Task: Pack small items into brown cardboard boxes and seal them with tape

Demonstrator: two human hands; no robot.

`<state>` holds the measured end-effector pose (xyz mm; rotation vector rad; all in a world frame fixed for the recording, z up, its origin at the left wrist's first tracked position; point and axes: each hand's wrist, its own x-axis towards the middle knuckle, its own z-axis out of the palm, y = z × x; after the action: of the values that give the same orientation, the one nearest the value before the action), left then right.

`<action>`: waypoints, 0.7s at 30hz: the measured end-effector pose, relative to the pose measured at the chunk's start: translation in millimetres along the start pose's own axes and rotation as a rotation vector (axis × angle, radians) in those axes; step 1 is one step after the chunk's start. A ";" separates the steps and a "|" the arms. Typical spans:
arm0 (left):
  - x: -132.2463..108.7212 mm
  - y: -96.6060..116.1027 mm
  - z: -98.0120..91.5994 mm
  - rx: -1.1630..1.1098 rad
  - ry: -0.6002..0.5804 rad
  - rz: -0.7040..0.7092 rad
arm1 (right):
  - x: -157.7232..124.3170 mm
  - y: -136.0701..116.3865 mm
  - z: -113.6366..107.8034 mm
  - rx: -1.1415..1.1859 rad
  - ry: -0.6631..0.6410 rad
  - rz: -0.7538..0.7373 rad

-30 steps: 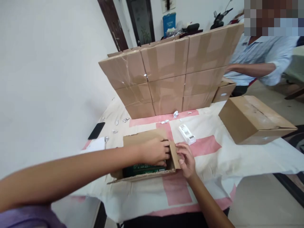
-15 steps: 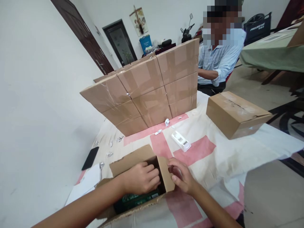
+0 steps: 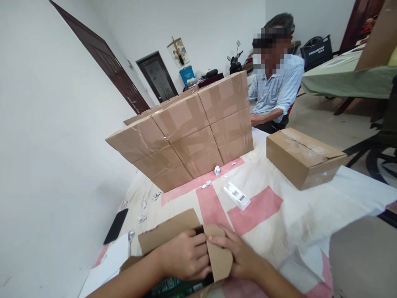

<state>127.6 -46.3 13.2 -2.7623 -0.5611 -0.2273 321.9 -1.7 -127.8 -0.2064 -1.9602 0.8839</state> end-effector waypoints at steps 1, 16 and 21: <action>0.8 -0.3 -0.8 0.000 0.001 0.008 | -0.7 1.6 1.8 -0.037 0.027 0.021; -21.7 -12.7 -78.6 -0.078 -0.342 -0.398 | 1.4 -1.2 -0.4 -0.041 0.190 0.045; -124.5 64.2 -96.5 0.298 0.326 -1.153 | -5.8 -11.4 1.2 0.253 0.363 0.098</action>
<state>31.2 -178.6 59.7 -1.7620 -1.8209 -0.7339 326.5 -13.3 -124.7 -0.2941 -1.4993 1.0680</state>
